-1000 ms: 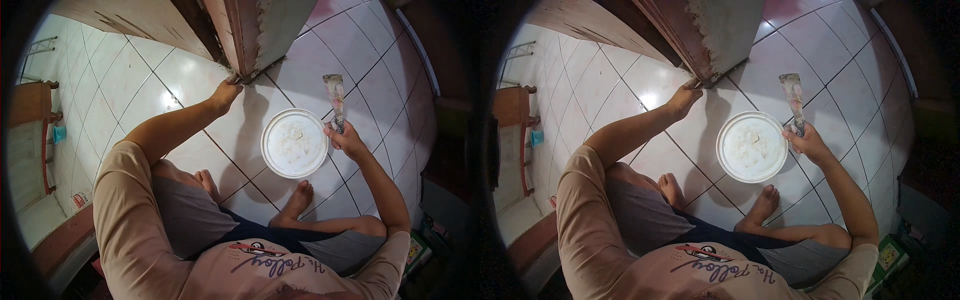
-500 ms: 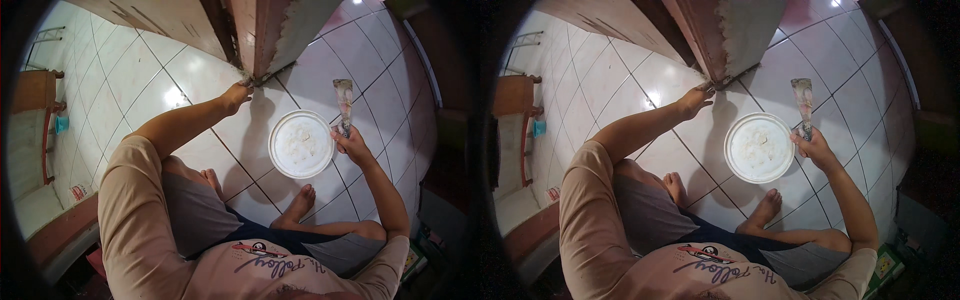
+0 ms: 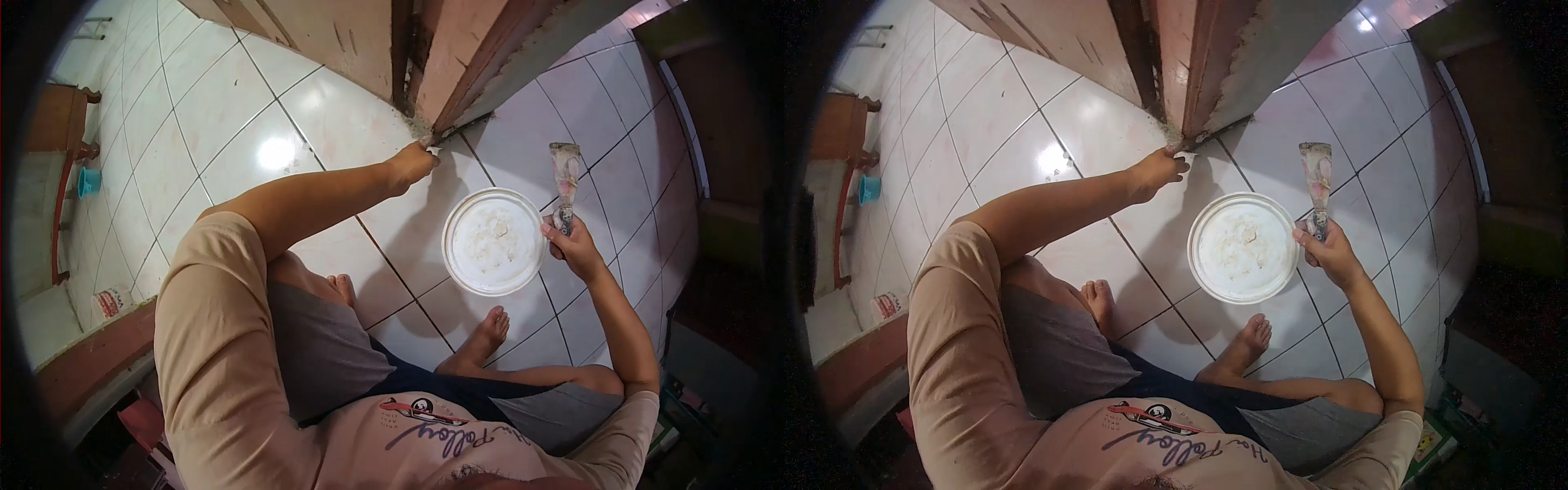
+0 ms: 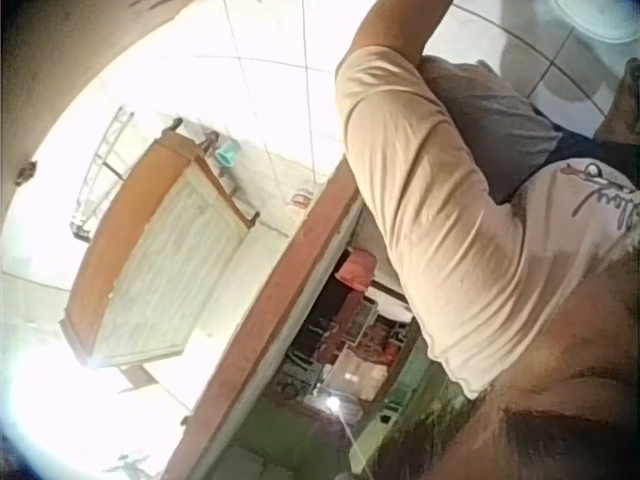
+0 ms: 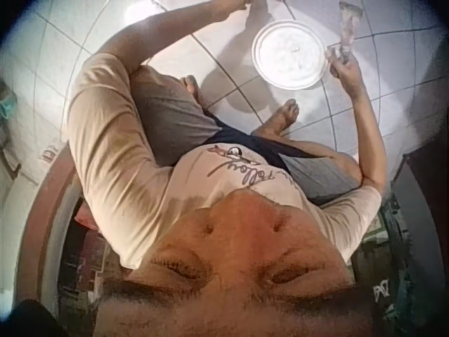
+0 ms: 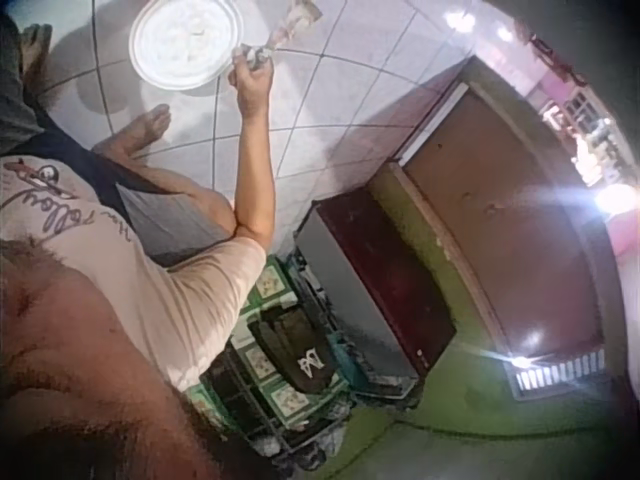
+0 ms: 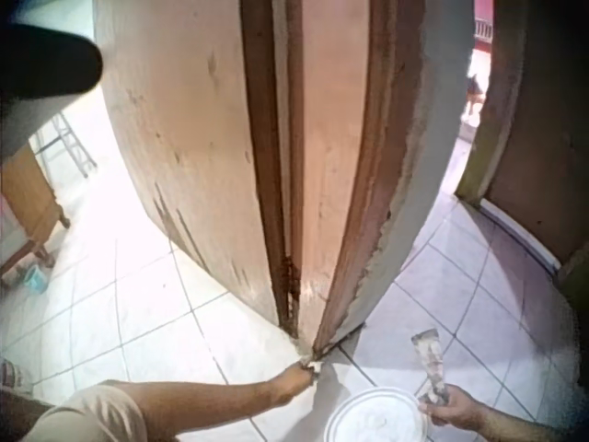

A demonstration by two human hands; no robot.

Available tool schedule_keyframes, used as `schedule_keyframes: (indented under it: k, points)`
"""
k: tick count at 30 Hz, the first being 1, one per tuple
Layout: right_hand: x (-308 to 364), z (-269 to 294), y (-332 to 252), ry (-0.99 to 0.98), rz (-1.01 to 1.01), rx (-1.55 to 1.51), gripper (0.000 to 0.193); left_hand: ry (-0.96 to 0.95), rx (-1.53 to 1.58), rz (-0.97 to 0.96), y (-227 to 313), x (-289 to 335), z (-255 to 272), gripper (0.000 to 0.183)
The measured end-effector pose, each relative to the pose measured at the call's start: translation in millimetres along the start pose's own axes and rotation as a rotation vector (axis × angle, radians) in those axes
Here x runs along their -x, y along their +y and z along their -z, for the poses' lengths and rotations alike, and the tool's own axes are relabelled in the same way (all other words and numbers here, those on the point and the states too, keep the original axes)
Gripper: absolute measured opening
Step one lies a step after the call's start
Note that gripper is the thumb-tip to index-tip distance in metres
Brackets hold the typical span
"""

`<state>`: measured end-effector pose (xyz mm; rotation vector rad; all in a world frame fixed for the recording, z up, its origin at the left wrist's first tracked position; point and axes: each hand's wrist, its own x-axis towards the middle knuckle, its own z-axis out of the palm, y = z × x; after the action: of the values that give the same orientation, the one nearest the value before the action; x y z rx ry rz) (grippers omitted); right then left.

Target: The person applies plaster to a wall corner using a spatula. They scoop white paste from a plastic container and spread it vertically along the edge of the wall near a doorway.

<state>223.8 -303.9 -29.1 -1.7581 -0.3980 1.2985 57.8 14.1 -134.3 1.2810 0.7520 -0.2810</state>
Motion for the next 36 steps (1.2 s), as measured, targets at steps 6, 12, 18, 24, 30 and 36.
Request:
schedule_keyframes:
  k: [6, 12, 18, 24, 30, 36]
  points:
    - [0, -7, -7, 0.036, -0.019, 0.022, 0.026, -0.064, -0.009, -0.039, 6, 12, 5, 0.062]
    - [1, -4, -5, 0.04, -0.019, 0.042, 0.029, -0.066, 0.019, -0.094, 10, 13, 4, 0.058]
    - [2, -3, -4, 0.047, -0.028, 0.023, 0.03, -0.011, 0.122, -0.045, 10, 8, 3, 0.057]
    - [4, 2, -1, 0.062, -0.025, 0.036, 0.029, -0.006, 0.086, -0.065, 12, 10, -1, 0.052]
    - [-1, -4, -4, 0.055, -0.015, 0.027, 0.029, 0.245, -0.119, -0.118, -2, -9, 17, 0.054]
    - [3, -8, -5, 0.069, -0.028, 0.046, 0.029, 0.228, -0.121, -0.153, 11, 6, 12, 0.055]
